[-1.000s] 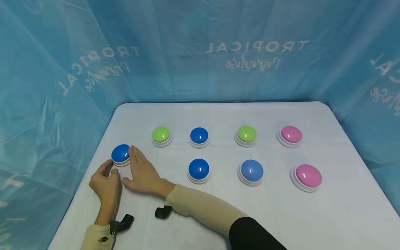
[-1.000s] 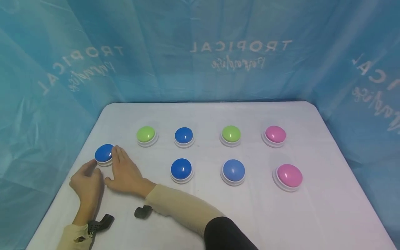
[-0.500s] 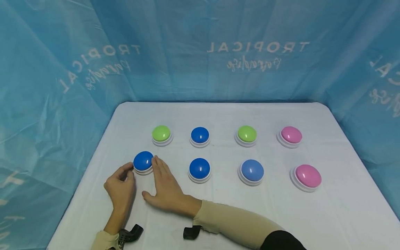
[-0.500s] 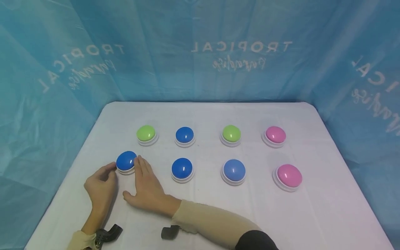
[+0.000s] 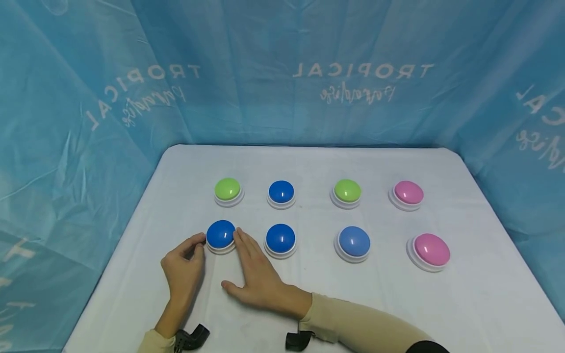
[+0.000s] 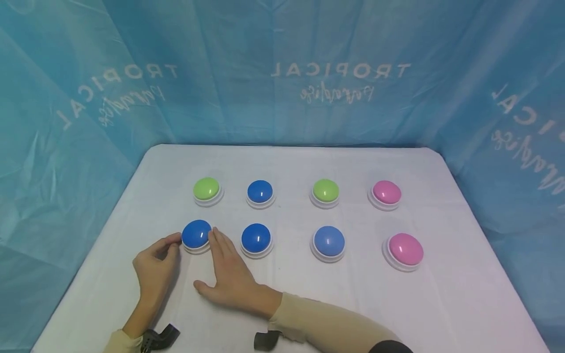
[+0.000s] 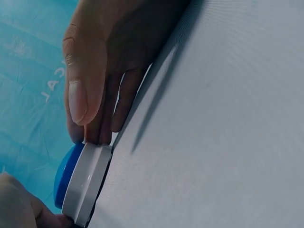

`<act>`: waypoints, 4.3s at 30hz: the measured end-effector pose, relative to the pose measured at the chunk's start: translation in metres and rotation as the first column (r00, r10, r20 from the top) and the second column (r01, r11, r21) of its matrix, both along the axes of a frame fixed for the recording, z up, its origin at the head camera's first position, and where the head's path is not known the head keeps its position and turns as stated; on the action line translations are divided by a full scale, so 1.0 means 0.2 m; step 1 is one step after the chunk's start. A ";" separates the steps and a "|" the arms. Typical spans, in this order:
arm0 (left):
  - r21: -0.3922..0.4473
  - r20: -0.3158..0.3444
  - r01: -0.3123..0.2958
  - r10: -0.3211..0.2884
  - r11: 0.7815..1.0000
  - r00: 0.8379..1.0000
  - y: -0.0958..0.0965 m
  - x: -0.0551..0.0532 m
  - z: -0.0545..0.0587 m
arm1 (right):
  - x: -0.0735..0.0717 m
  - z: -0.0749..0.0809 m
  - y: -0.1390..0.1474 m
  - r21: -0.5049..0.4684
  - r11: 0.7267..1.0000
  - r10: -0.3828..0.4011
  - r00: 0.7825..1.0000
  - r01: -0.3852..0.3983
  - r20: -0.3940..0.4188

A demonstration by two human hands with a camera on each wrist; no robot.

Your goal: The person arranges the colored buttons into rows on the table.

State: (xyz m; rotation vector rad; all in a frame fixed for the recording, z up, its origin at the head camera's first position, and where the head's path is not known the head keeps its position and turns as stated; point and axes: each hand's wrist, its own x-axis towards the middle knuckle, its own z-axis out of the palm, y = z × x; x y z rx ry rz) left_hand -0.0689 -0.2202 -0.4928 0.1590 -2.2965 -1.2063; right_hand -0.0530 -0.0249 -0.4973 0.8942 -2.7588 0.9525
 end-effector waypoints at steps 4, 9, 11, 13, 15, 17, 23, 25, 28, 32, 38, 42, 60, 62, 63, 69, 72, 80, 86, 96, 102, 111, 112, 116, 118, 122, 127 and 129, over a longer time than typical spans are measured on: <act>0.005 -0.002 -0.003 0.003 1.000 1.000 0.00 0.00 0.00 | 0.01 0.01 0.00 -0.008 1.000 0.004 1.000 -0.004 0.005; 0.028 0.000 0.006 -0.006 1.000 1.000 0.01 0.00 0.01 | 0.01 0.01 0.01 -0.037 0.999 0.010 1.000 -0.009 0.020; 0.033 0.000 0.008 -0.008 0.999 1.000 0.02 0.00 0.01 | 0.01 0.02 0.01 -0.044 0.999 0.015 1.000 -0.014 0.023; 0.038 -0.001 0.012 -0.012 0.999 1.000 0.02 0.00 0.00 | 0.01 0.02 0.02 -0.044 0.999 0.017 1.000 -0.016 0.018; 0.038 -0.001 0.015 -0.015 0.999 1.000 0.03 0.00 0.00 | 0.00 0.02 0.02 -0.037 0.999 0.013 1.000 -0.013 0.003; 0.036 -0.001 0.015 -0.015 0.999 1.000 0.03 0.00 0.00 | 0.00 0.02 0.03 -0.037 0.999 0.014 1.000 -0.014 -0.001; 0.018 0.003 -0.001 0.001 1.000 1.000 0.02 0.00 0.00 | 0.01 0.02 0.03 -0.043 0.999 0.032 0.999 -0.032 0.008; 0.013 0.006 -0.008 0.008 1.000 1.000 0.02 0.00 0.00 | 0.00 0.02 0.02 -0.044 0.998 0.036 0.999 -0.036 0.006; 0.006 0.010 -0.022 0.021 1.000 1.000 0.01 0.00 0.01 | 0.00 0.01 0.01 -0.052 0.998 0.041 0.999 -0.041 0.003; 0.016 0.017 -0.020 0.020 1.000 1.000 0.00 0.00 0.01 | 0.00 0.00 0.00 -0.063 0.998 0.032 0.999 -0.032 0.001; 0.008 0.047 0.014 -0.014 1.000 0.999 -0.02 0.01 0.00 | 0.03 0.01 0.01 -0.090 0.996 0.017 1.000 -0.018 -0.015; -0.041 0.053 0.079 -0.077 0.996 0.996 -0.06 0.01 -0.01 | 0.06 0.06 0.07 -0.122 0.992 0.026 0.998 -0.033 -0.058; -0.234 -0.108 0.357 -0.389 0.904 0.915 0.15 -0.09 0.27 | -0.08 0.19 0.44 -0.136 0.957 -0.246 0.964 0.258 0.098; -0.221 0.052 0.482 -0.484 0.848 0.874 0.27 -0.12 0.30 | -0.11 0.17 0.43 -0.136 0.952 -0.252 0.954 0.274 0.162; -0.204 0.152 0.528 -0.506 0.824 0.849 0.32 -0.13 0.31 | -0.12 0.15 0.43 -0.137 0.951 -0.252 0.951 0.278 0.180; -0.117 0.470 0.614 -0.501 0.780 0.727 0.47 -0.22 0.30 | -0.14 0.11 0.42 -0.156 0.950 -0.241 0.953 0.270 0.182; -0.104 0.461 0.608 -0.504 0.787 0.731 0.50 -0.25 0.28 | -0.15 0.10 0.45 -0.151 0.954 -0.235 0.959 0.259 0.160; -0.097 0.405 0.583 -0.503 0.807 0.763 0.51 -0.26 0.25 | -0.15 0.10 0.45 -0.153 0.953 -0.244 0.961 0.263 0.131; -0.120 0.307 0.537 -0.484 0.835 0.820 0.51 -0.21 0.28 | -0.09 0.16 0.50 -0.179 0.949 -0.241 0.963 0.260 0.122; -0.033 0.333 0.796 -0.744 0.605 0.579 0.83 -0.03 0.42 | -0.10 0.38 0.98 -0.216 0.886 -0.388 0.911 0.410 0.139; 0.043 0.480 0.793 -0.708 0.608 0.517 1.02 -0.11 0.43 | -0.14 0.25 1.20 -0.204 0.835 -0.469 0.855 0.511 0.221; -0.039 0.496 0.841 -0.720 0.540 0.485 0.97 -0.09 0.34 | -0.20 0.19 1.11 -0.285 0.843 -0.398 0.884 0.457 0.244; -0.057 0.485 0.844 -0.724 0.533 0.490 0.97 -0.09 0.33 | -0.21 0.19 1.11 -0.301 0.836 -0.396 0.884 0.458 0.248; -0.086 0.458 0.857 -0.744 0.508 0.487 0.97 -0.09 0.28 | -0.22 0.17 1.08 -0.333 0.825 -0.384 0.885 0.458 0.265; -0.066 0.448 0.858 -0.753 0.509 0.482 0.97 -0.09 0.27 | -0.23 0.17 1.07 -0.330 0.826 -0.386 0.885 0.457 0.260; -0.044 0.428 0.854 -0.763 0.518 0.485 0.97 -0.10 0.25 | -0.23 0.16 1.07 -0.333 0.817 -0.403 0.879 0.471 0.253; -0.045 0.404 0.854 -0.772 0.518 0.490 0.98 -0.09 0.23 | -0.23 0.15 1.07 -0.321 0.812 -0.415 0.869 0.487 0.269; -0.047 0.394 0.854 -0.776 0.518 0.492 0.98 -0.09 0.22 | -0.23 0.15 1.07 -0.311 0.815 -0.417 0.867 0.489 0.272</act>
